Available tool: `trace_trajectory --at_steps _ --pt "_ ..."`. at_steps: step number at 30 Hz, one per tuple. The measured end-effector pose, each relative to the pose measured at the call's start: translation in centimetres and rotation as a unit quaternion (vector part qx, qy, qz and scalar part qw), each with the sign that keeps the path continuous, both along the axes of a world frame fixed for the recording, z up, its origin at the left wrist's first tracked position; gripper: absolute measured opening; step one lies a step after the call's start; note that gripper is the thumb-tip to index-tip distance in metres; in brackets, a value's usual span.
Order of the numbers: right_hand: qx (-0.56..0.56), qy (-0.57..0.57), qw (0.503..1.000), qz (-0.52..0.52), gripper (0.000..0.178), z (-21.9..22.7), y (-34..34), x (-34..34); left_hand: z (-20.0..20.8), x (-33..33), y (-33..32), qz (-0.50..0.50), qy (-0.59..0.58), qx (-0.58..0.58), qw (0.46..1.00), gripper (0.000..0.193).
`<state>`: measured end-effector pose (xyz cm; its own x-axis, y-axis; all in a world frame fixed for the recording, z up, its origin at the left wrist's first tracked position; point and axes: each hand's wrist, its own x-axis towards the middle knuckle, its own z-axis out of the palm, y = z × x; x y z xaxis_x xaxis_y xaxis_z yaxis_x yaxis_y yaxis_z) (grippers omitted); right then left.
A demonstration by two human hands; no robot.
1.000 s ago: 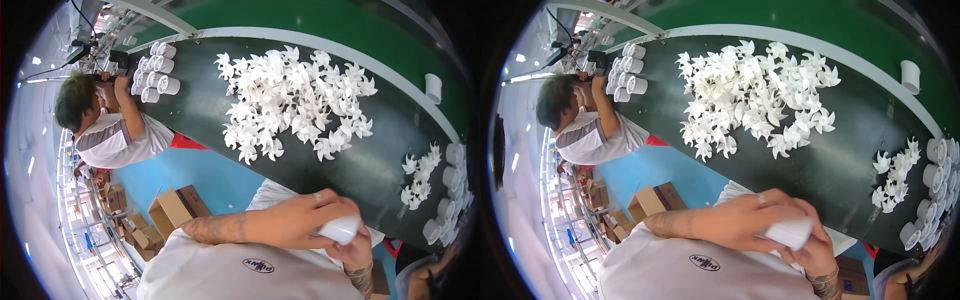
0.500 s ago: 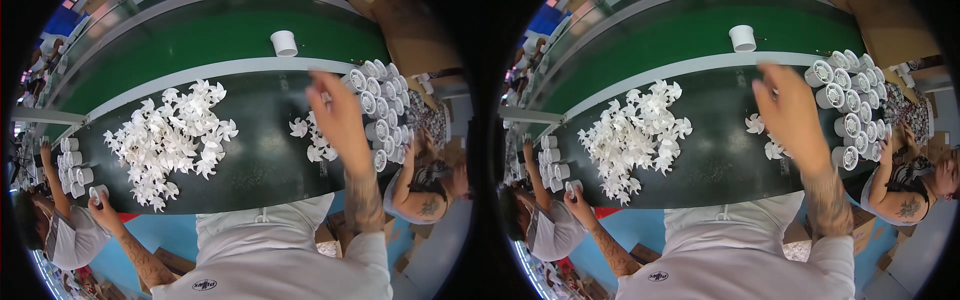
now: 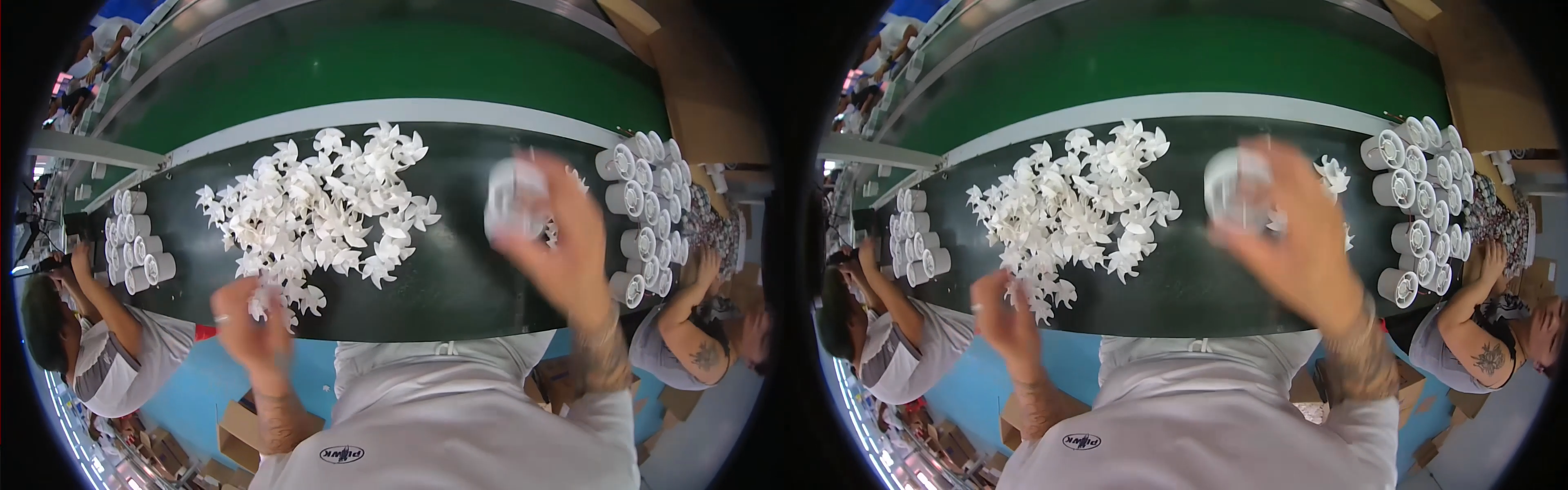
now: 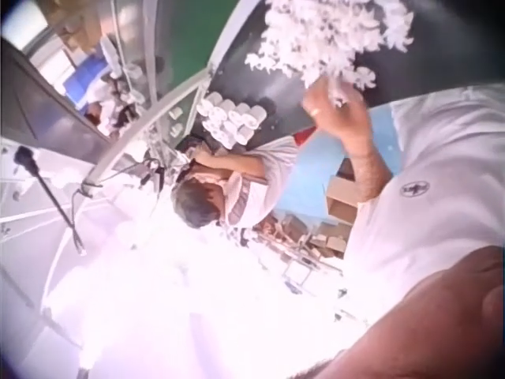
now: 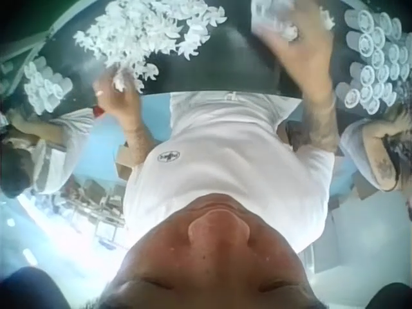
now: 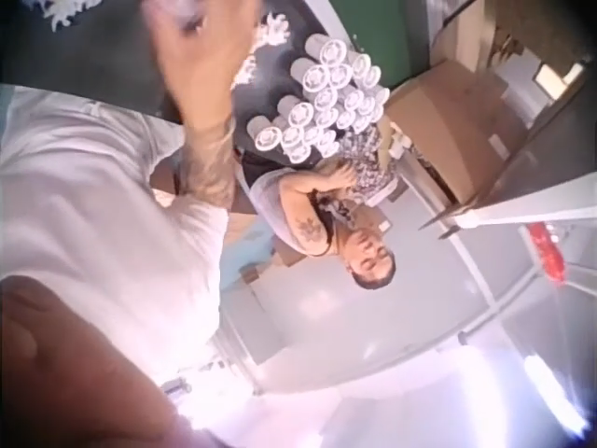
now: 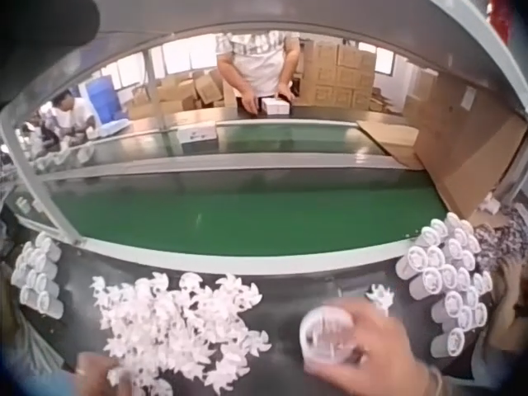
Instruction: The person assembles small white plastic components into white plastic cups by hand at a production line station.
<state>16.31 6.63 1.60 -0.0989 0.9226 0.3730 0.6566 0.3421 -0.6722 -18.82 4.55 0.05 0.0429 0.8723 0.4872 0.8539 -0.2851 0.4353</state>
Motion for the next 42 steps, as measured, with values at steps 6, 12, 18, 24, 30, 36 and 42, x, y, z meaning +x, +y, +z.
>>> trace_trajectory --at_steps 6,12,18,24,30,36,42 --pt "-0.074 -0.046 0.996 -0.021 0.030 -4.3 -13.4 -0.4 1.2 11.9 5.1 -0.264 0.106 -0.048 0.958 0.034" --pt "-0.178 0.129 0.963 -0.156 0.032 -3.9 -13.1 -1.1 0.0 15.4 7.2 -0.323 0.283 -0.013 0.903 0.029" --pt "-0.368 0.089 0.921 -0.092 0.048 0.1 -12.5 1.1 -0.8 16.0 8.1 -0.349 0.308 0.047 0.884 0.019" --pt "-0.504 0.226 0.833 -0.038 0.039 -0.4 -11.3 1.2 2.3 16.6 6.8 -0.361 0.158 0.040 0.918 0.020" --pt "-0.583 0.313 0.749 -0.024 0.037 -0.7 -10.4 1.4 2.3 14.2 1.3 -0.309 -0.218 -0.273 0.884 0.014" --pt "-0.448 0.682 0.576 -0.031 0.044 -3.5 -13.8 2.2 0.6 14.0 -1.1 -0.292 -0.540 -0.514 0.599 0.020" --pt "-0.216 0.941 0.219 -0.144 0.045 -9.2 -21.9 -3.3 0.4 15.5 -2.9 -0.525 -0.385 -0.390 0.651 0.014"
